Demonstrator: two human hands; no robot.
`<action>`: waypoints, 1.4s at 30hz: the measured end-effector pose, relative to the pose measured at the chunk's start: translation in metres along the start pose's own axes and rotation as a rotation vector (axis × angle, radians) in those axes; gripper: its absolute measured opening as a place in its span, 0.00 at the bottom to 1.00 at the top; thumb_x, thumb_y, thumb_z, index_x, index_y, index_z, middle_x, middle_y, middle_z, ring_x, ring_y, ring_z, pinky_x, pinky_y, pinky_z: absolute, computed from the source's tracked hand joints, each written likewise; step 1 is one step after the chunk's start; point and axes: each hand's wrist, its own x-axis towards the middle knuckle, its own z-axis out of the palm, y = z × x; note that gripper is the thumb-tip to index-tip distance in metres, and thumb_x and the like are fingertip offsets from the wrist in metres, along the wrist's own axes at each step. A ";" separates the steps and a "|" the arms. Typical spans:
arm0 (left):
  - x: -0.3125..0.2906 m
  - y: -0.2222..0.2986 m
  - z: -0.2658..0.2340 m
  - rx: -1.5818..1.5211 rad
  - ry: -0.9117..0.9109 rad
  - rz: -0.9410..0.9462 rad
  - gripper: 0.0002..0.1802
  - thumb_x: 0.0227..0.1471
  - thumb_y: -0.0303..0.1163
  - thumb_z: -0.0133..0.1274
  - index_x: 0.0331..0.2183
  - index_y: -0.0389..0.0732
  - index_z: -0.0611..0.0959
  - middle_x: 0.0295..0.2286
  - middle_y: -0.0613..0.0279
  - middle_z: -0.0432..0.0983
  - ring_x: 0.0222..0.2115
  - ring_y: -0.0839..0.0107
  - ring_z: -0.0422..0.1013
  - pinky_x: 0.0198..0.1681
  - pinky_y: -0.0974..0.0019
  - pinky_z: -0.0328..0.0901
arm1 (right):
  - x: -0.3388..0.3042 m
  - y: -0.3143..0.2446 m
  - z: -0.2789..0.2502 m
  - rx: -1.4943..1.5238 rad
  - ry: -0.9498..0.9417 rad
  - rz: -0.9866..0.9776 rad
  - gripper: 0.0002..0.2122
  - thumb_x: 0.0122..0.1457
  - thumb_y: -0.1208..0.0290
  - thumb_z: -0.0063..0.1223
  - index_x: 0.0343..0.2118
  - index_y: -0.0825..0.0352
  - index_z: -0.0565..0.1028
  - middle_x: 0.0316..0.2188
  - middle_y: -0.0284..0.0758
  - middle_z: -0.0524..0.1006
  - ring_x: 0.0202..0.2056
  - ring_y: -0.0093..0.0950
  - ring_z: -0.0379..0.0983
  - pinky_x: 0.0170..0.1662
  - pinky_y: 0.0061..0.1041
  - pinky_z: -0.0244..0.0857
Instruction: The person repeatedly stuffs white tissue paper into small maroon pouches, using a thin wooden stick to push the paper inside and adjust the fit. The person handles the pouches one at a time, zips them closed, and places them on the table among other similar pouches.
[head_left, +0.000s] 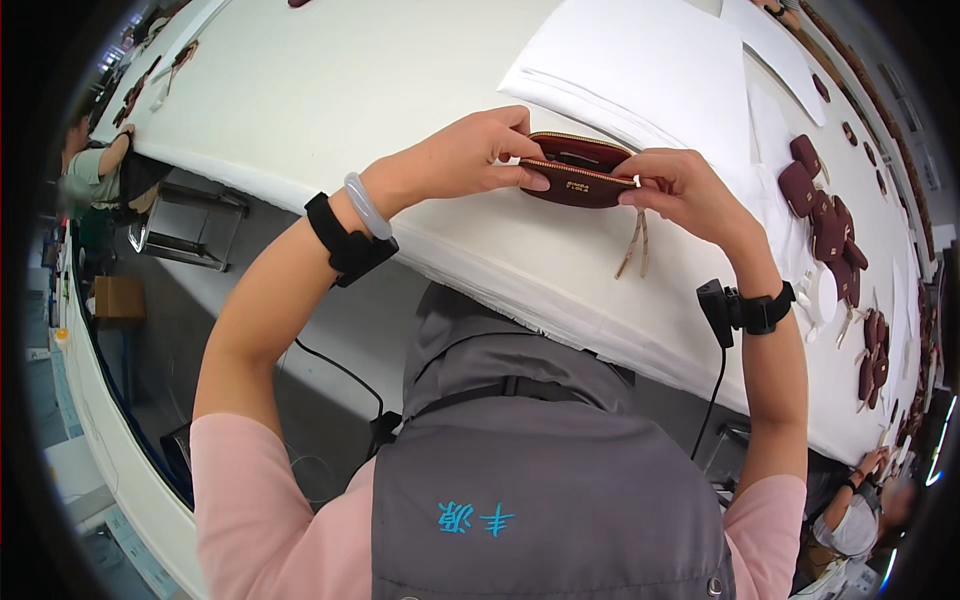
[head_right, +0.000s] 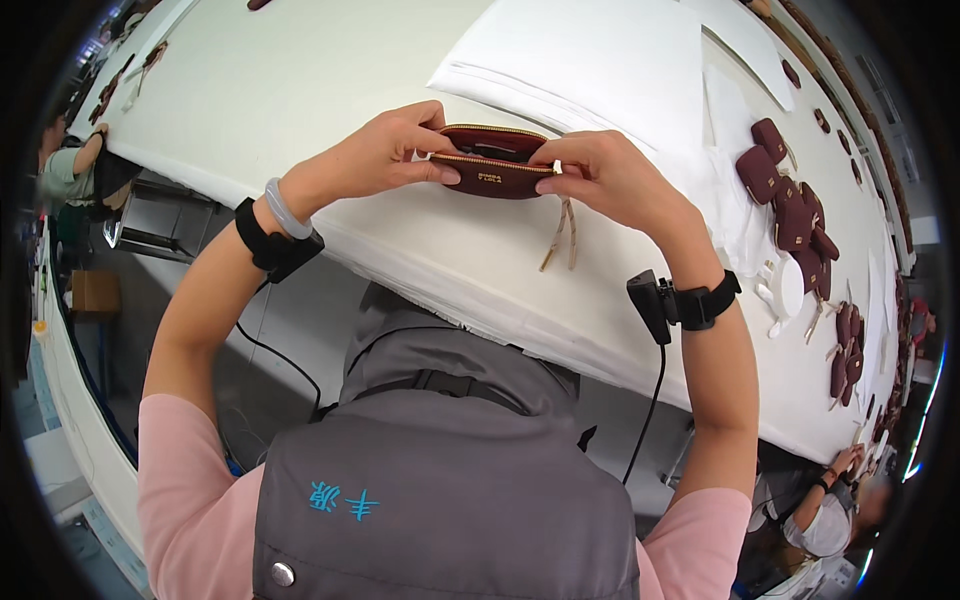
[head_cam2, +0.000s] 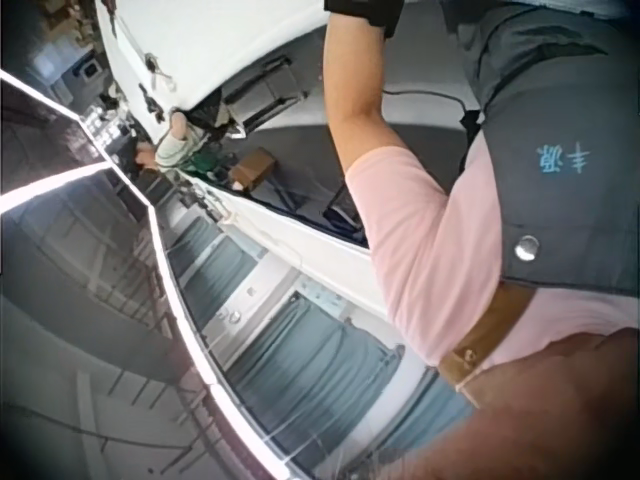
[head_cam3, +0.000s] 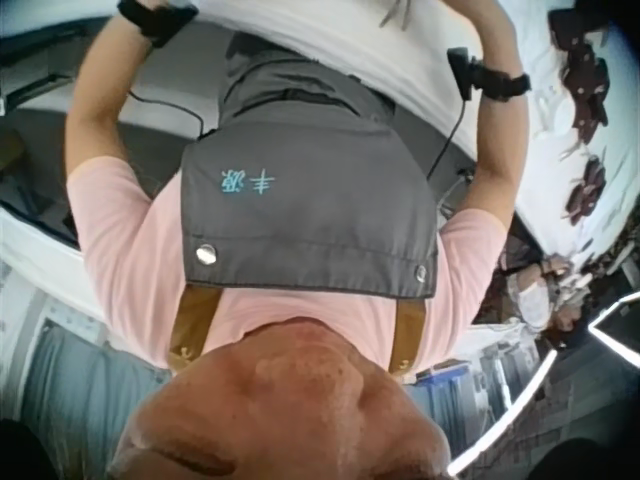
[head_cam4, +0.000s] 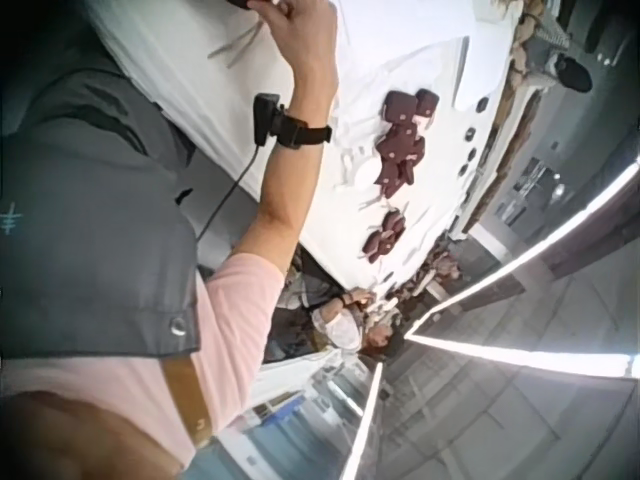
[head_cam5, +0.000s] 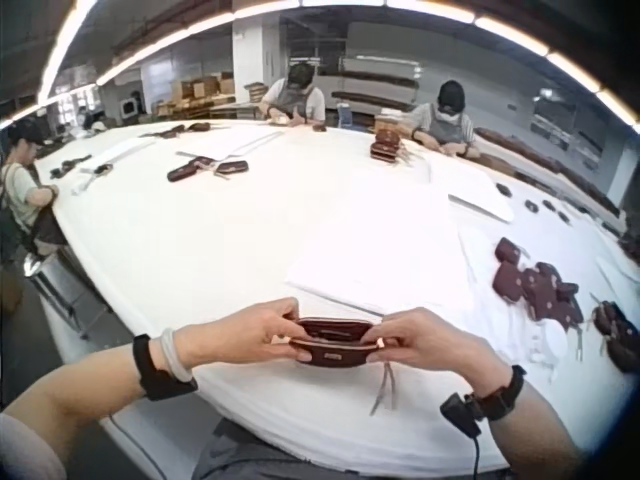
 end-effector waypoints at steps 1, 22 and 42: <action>-0.001 0.002 0.003 0.000 -0.012 -0.016 0.13 0.54 0.37 0.63 0.37 0.38 0.87 0.31 0.64 0.69 0.29 0.72 0.65 0.31 0.68 0.65 | -0.001 -0.003 -0.001 -0.086 -0.021 -0.015 0.11 0.57 0.70 0.64 0.42 0.67 0.82 0.19 0.31 0.69 0.22 0.23 0.65 0.28 0.26 0.62; 0.029 0.020 -0.019 -1.196 -0.136 -0.583 0.30 0.62 0.47 0.54 0.52 0.28 0.76 0.40 0.47 0.81 0.34 0.61 0.82 0.32 0.64 0.80 | 0.001 -0.004 -0.004 1.184 -0.008 0.468 0.13 0.65 0.63 0.54 0.38 0.71 0.77 0.29 0.34 0.76 0.28 0.25 0.76 0.30 0.32 0.79; 0.038 0.007 0.010 -1.485 -0.044 -0.704 0.25 0.64 0.40 0.52 0.51 0.26 0.75 0.46 0.41 0.76 0.42 0.53 0.79 0.42 0.64 0.80 | -0.005 0.012 0.020 1.519 0.196 0.457 0.15 0.66 0.67 0.52 0.43 0.77 0.76 0.35 0.41 0.81 0.32 0.28 0.80 0.34 0.29 0.82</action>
